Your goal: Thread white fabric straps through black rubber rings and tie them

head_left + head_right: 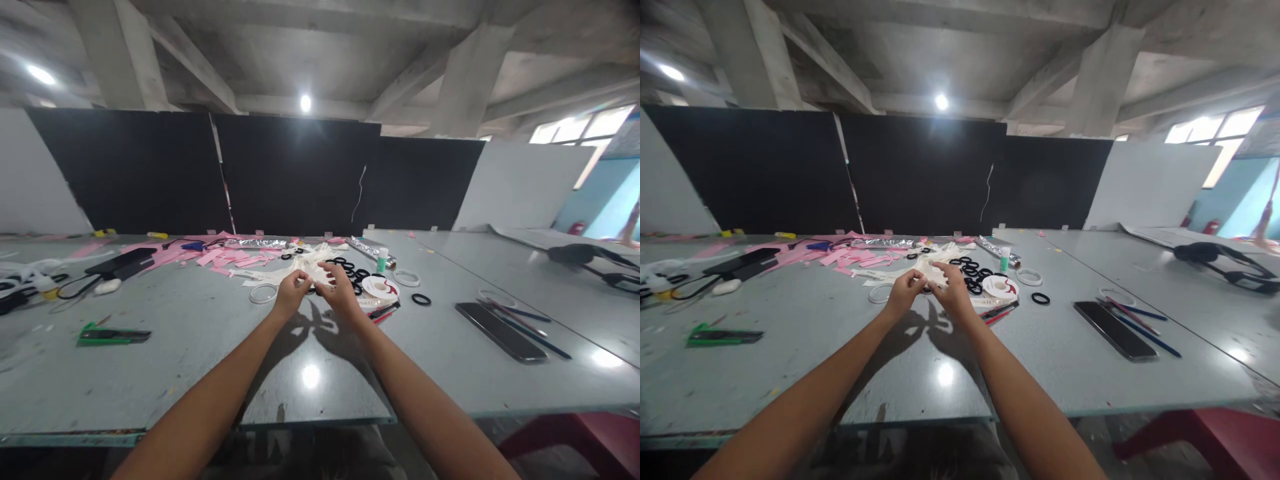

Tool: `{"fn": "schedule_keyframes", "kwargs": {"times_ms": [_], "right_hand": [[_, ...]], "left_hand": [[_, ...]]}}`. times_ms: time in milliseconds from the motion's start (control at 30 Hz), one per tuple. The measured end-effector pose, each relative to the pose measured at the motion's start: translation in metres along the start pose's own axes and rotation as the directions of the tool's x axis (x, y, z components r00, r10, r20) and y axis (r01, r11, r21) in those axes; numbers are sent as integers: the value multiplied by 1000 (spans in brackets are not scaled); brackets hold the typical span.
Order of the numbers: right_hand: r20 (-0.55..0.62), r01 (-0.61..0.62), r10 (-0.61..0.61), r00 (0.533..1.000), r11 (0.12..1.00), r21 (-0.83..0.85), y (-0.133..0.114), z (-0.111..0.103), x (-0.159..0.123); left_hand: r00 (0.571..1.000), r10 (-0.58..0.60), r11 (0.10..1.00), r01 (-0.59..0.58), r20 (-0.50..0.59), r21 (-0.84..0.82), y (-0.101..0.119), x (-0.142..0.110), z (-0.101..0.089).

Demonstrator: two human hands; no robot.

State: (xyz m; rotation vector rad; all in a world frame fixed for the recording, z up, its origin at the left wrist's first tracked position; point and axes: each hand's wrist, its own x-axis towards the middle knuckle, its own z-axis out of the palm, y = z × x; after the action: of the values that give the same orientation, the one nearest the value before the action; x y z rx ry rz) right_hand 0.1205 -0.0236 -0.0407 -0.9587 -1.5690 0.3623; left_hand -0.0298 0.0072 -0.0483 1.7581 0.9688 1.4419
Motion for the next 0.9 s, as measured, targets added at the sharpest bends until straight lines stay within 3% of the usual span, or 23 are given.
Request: {"fn": "schedule_keyframes", "kwargs": {"times_ms": [67,167,333,533,700,800,900], "right_hand": [[5,-77,77,997,997,32,2,1,0],[-1,-190,192,981,974,122,7,4,2],[110,-182,165,980,969,167,8,5,2],[137,-332,304,943,898,290,11,10,2],[161,-402,370,915,802,441,16,13,3],[147,-382,353,924,822,423,16,13,3],[137,-367,341,930,851,375,15,12,3]], "left_hand": [[998,56,996,-58,37,71,3,-2,0],[995,63,997,-66,72,28,4,-3,-1],[1000,6,996,-3,29,-86,0,2,-5],[1000,-21,995,19,-15,-95,-5,9,-11],[995,-4,999,9,104,-53,-4,8,-11],[984,-4,993,25,178,-117,-2,6,-9],[984,4,988,24,178,-155,0,4,-9]]}}
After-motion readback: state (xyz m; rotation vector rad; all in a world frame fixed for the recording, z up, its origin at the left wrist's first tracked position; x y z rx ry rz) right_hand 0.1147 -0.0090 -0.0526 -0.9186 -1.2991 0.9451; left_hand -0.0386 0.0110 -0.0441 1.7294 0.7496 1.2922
